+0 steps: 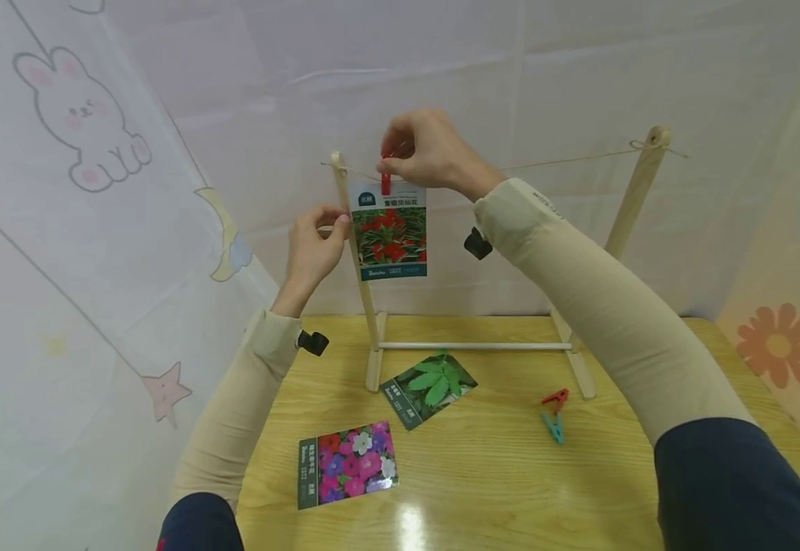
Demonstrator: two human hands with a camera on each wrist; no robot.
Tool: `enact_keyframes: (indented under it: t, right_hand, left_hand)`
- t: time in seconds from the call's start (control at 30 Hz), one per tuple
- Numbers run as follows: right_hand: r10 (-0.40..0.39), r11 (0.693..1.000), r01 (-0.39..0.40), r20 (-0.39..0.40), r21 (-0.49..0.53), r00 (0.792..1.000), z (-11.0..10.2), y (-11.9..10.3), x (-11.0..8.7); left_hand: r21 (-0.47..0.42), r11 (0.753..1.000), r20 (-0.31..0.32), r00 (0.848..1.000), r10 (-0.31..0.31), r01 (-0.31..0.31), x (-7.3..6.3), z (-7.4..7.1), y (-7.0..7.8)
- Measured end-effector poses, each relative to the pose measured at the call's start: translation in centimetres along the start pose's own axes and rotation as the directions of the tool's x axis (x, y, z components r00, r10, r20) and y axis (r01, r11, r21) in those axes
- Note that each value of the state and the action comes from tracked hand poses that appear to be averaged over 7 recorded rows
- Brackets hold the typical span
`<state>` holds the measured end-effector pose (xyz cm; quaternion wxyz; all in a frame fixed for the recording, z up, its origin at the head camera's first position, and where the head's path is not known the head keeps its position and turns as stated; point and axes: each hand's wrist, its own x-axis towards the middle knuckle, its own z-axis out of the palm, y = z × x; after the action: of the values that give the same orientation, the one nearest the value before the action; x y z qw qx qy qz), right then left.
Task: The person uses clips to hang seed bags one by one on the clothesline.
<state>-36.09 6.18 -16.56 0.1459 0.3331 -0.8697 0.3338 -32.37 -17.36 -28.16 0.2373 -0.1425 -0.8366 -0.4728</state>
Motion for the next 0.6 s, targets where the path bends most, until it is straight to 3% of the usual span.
enact_keyframes:
  t: [0.23,0.6]
  right_hand:
    - [0.022,0.998,-0.023,0.020,0.054,1.000,0.0,0.2,-0.4]
    - [0.047,0.997,-0.047,0.007,0.056,0.999,-0.8,0.3,-1.1]
  left_hand:
    - [0.031,0.999,0.012,0.999,-0.035,0.035,-0.2,-0.4,-0.2]
    - [0.055,0.997,0.024,0.999,-0.046,0.045,-0.5,-1.1,0.0]
